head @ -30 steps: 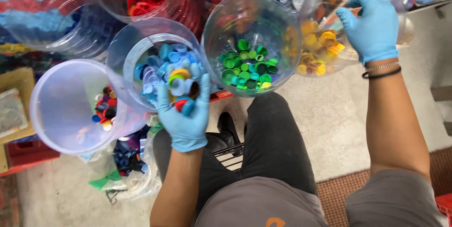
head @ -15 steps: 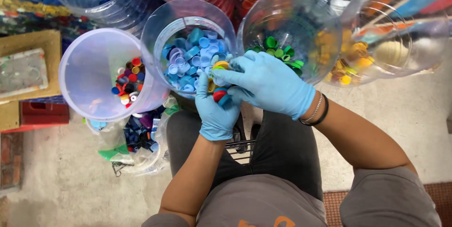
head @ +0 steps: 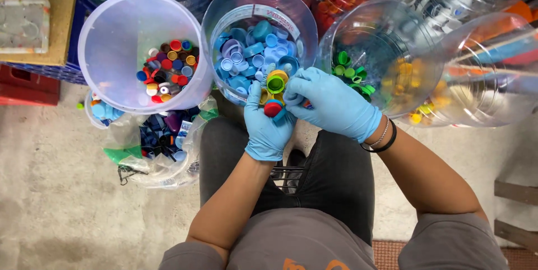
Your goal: The person sorts colorful plastic bottle caps by hand, picking them from a mixed pile in a white bucket and placing them into separate clear containers based on color. They handle red, blue, green, and yellow caps, moving them between the buckets.
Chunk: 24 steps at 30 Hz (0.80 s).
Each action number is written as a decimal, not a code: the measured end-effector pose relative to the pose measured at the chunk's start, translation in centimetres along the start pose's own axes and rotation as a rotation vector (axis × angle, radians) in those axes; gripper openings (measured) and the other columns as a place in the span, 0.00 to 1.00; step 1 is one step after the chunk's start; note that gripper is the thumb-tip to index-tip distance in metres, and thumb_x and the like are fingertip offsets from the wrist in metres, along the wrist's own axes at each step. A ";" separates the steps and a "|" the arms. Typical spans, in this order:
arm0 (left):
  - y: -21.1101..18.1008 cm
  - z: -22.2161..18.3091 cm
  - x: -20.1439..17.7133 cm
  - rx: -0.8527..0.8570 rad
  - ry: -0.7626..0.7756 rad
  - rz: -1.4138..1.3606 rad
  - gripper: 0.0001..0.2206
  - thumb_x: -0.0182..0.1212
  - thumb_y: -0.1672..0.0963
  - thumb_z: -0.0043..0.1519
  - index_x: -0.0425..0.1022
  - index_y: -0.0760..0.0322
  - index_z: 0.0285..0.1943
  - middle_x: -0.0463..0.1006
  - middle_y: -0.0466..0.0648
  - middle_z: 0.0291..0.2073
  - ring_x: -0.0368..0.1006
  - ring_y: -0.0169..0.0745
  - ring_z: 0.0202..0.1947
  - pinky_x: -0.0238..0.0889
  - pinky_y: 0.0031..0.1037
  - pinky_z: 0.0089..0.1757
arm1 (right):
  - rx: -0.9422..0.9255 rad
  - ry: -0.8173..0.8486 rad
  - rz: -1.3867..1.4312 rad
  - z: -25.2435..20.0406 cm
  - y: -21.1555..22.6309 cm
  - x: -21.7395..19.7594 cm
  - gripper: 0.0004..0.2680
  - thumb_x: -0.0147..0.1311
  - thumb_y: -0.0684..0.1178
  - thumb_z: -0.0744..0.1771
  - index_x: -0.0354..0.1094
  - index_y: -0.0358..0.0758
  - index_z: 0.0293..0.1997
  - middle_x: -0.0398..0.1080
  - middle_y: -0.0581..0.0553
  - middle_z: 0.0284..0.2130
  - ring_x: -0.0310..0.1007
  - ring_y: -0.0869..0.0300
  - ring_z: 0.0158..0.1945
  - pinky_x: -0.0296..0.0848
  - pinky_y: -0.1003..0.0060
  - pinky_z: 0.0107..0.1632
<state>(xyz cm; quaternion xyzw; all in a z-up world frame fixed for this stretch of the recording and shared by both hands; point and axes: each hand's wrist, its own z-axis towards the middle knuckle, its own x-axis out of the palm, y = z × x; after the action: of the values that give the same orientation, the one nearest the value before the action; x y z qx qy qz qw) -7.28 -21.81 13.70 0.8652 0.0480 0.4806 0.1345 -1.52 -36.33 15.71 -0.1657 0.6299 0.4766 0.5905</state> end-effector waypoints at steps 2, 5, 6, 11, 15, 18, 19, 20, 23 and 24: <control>0.5 -2.8 1.9 -0.069 0.240 -0.147 0.15 0.53 0.54 0.71 0.68 0.78 0.51 0.75 0.53 0.42 0.76 0.50 0.45 0.72 0.28 0.52 | 0.006 -0.057 0.163 0.5 0.6 -0.4 0.07 0.63 0.44 0.65 0.66 0.44 0.38 0.65 0.49 0.32 0.69 0.48 0.40 0.73 0.55 0.38; -0.3 -3.2 2.2 -0.039 0.222 -0.135 0.14 0.55 0.53 0.70 0.68 0.75 0.46 0.75 0.52 0.37 0.76 0.50 0.43 0.71 0.33 0.53 | 0.039 -0.168 0.396 1.6 2.1 -1.2 0.07 0.64 0.37 0.64 0.67 0.37 0.38 0.70 0.39 0.34 0.73 0.40 0.41 0.75 0.53 0.43; -0.6 -3.2 2.3 -0.036 0.226 -0.137 0.14 0.55 0.53 0.70 0.68 0.75 0.46 0.75 0.52 0.37 0.76 0.50 0.43 0.71 0.33 0.53 | 0.033 -0.165 0.394 2.0 2.5 -1.6 0.07 0.64 0.37 0.64 0.67 0.37 0.38 0.70 0.39 0.34 0.73 0.40 0.41 0.75 0.53 0.43; -2.1 -3.7 2.8 0.037 0.154 -0.076 0.16 0.62 0.51 0.64 0.68 0.67 0.31 0.74 0.47 0.24 0.77 0.51 0.34 0.71 0.48 0.54 | 0.120 -0.290 0.621 3.9 1.2 -1.6 0.08 0.65 0.36 0.64 0.68 0.35 0.39 0.74 0.41 0.37 0.73 0.57 0.45 0.74 0.55 0.50; -4.4 -3.3 2.1 0.084 0.124 -0.044 0.19 0.65 0.49 0.62 0.68 0.63 0.24 0.73 0.45 0.18 0.78 0.51 0.29 0.71 0.55 0.54 | 0.159 -0.276 0.394 5.8 -4.0 1.0 0.09 0.65 0.37 0.62 0.72 0.37 0.43 0.75 0.39 0.34 0.78 0.49 0.42 0.75 0.57 0.45; -7.4 -1.5 -0.6 0.152 0.164 -0.032 0.15 0.61 0.50 0.64 0.71 0.66 0.37 0.75 0.51 0.33 0.76 0.57 0.41 0.66 0.59 0.57 | 0.272 -0.228 0.271 6.9 -7.0 3.6 0.08 0.65 0.39 0.61 0.70 0.37 0.40 0.74 0.36 0.32 0.77 0.42 0.41 0.74 0.52 0.43; -8.2 -1.3 -1.1 0.198 0.187 -0.023 0.16 0.59 0.50 0.65 0.73 0.69 0.48 0.77 0.55 0.45 0.74 0.62 0.51 0.62 0.63 0.60 | 0.304 -0.189 0.225 7.1 -7.7 4.1 0.08 0.65 0.41 0.62 0.70 0.39 0.39 0.74 0.37 0.32 0.77 0.42 0.41 0.74 0.52 0.43; -8.9 -1.0 -1.7 0.244 0.211 -0.013 0.20 0.56 0.50 0.67 0.75 0.71 0.58 0.79 0.60 0.56 0.73 0.66 0.60 0.59 0.66 0.62 | 0.337 -0.151 0.179 7.4 -8.4 4.6 0.07 0.65 0.43 0.62 0.70 0.40 0.38 0.75 0.39 0.31 0.77 0.42 0.41 0.74 0.51 0.43; -10.5 -1.4 -2.0 0.346 0.211 -0.017 0.26 0.57 0.47 0.64 0.71 0.64 0.67 0.72 0.64 0.63 0.67 0.72 0.64 0.53 0.71 0.63 | 0.398 -0.096 0.152 7.9 -8.6 4.8 0.06 0.65 0.44 0.63 0.71 0.41 0.37 0.76 0.40 0.31 0.78 0.45 0.40 0.74 0.54 0.42; -10.8 -1.7 -2.0 0.345 0.209 -0.017 0.26 0.57 0.47 0.64 0.71 0.64 0.67 0.72 0.64 0.63 0.67 0.72 0.64 0.53 0.71 0.63 | 0.400 -0.095 0.153 8.1 -8.5 4.8 0.06 0.65 0.44 0.63 0.71 0.41 0.37 0.76 0.40 0.31 0.78 0.45 0.40 0.74 0.54 0.42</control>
<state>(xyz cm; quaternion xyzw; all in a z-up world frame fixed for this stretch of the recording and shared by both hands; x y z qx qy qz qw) -9.23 -11.56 9.92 0.8205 0.1504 0.5512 -0.0176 8.60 -32.38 9.11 0.0257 0.6942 0.3930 0.6025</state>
